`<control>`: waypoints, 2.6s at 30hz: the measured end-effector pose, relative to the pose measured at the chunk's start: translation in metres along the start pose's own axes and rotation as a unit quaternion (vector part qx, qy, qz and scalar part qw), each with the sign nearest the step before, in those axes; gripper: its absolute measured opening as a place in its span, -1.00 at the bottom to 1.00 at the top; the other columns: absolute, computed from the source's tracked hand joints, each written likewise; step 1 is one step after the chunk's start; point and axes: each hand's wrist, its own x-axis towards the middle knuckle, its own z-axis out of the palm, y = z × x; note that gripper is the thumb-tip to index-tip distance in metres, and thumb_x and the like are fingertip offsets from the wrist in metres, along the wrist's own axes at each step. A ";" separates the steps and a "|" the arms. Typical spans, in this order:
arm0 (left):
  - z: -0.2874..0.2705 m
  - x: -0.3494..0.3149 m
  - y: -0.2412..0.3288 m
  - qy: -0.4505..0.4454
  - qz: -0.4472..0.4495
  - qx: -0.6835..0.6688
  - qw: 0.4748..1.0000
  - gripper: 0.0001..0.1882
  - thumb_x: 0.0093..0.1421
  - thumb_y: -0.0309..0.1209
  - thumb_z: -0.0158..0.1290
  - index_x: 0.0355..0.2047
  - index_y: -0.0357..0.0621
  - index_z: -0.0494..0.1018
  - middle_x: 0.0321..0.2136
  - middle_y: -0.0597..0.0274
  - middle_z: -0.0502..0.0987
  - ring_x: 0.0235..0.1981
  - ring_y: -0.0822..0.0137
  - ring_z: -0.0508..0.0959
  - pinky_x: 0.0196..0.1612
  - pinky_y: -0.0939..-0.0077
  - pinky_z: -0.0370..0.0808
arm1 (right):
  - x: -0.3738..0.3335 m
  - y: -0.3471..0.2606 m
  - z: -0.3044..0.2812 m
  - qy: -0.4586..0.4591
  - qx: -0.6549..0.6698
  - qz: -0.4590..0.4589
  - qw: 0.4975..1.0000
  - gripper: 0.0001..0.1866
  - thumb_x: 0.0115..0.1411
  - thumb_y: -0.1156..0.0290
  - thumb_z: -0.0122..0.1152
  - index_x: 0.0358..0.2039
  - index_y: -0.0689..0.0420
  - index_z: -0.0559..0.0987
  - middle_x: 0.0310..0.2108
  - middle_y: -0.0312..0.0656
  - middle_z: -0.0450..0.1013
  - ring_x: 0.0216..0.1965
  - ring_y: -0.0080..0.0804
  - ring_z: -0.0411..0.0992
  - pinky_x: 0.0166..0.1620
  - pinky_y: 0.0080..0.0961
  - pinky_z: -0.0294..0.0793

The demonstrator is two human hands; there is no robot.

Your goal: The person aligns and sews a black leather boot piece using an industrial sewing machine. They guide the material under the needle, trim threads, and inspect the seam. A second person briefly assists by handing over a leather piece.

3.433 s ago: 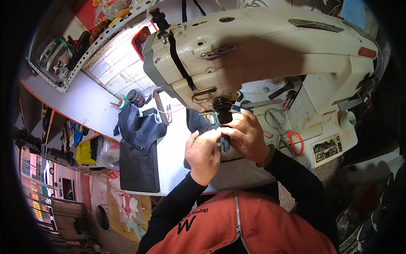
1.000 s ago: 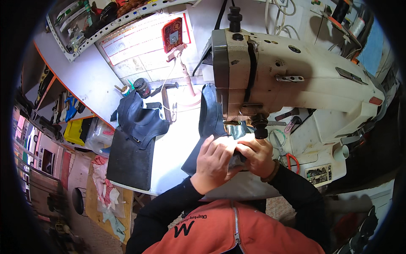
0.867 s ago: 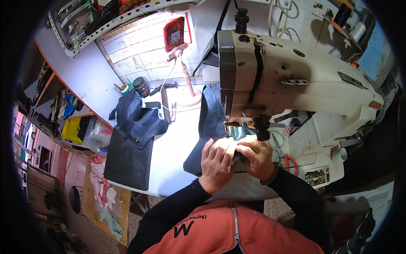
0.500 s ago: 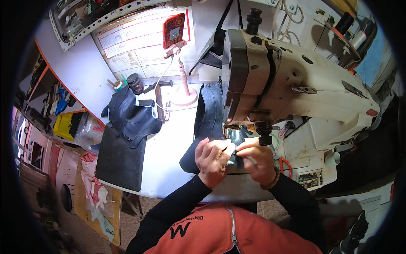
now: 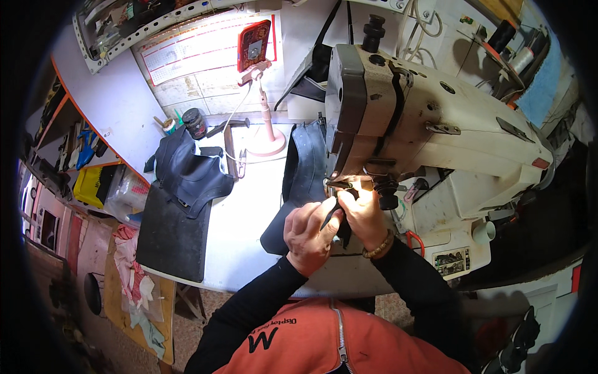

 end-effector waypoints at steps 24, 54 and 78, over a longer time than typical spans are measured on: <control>-0.010 0.017 -0.004 -0.082 0.051 -0.006 0.995 -0.78 0.06 -0.49 0.04 -0.31 -0.06 0.64 -0.23 0.31 0.66 -0.16 0.40 0.62 -0.15 0.50 0.40 | 0.111 -0.012 -0.466 0.226 -0.547 0.121 0.797 -0.65 0.35 0.25 0.06 -0.04 0.26 0.55 -0.14 -0.05 0.55 -0.19 -0.23 0.50 -0.05 -0.37 0.44; -0.011 0.015 0.002 -0.096 0.035 0.010 0.995 -0.76 0.07 -0.51 0.05 -0.27 -0.05 0.65 -0.19 0.33 0.67 -0.15 0.42 0.62 -0.13 0.52 0.40 | 0.065 0.096 -0.567 0.191 -0.358 0.178 0.897 -0.56 0.44 0.22 -0.09 0.21 0.11 0.50 0.20 -0.05 0.42 0.20 -0.28 0.40 0.24 -0.47 0.31; -0.012 0.016 -0.021 -0.087 0.083 -0.057 0.991 -0.76 -0.06 -0.48 0.19 -0.31 -0.04 0.66 -0.25 0.28 0.68 -0.23 0.33 0.64 -0.15 0.46 0.43 | -0.025 -0.016 -0.247 0.450 -0.225 -0.138 0.853 -0.58 0.34 0.40 0.11 0.16 0.27 0.40 0.16 -0.01 0.39 0.17 -0.28 0.37 0.25 -0.34 0.32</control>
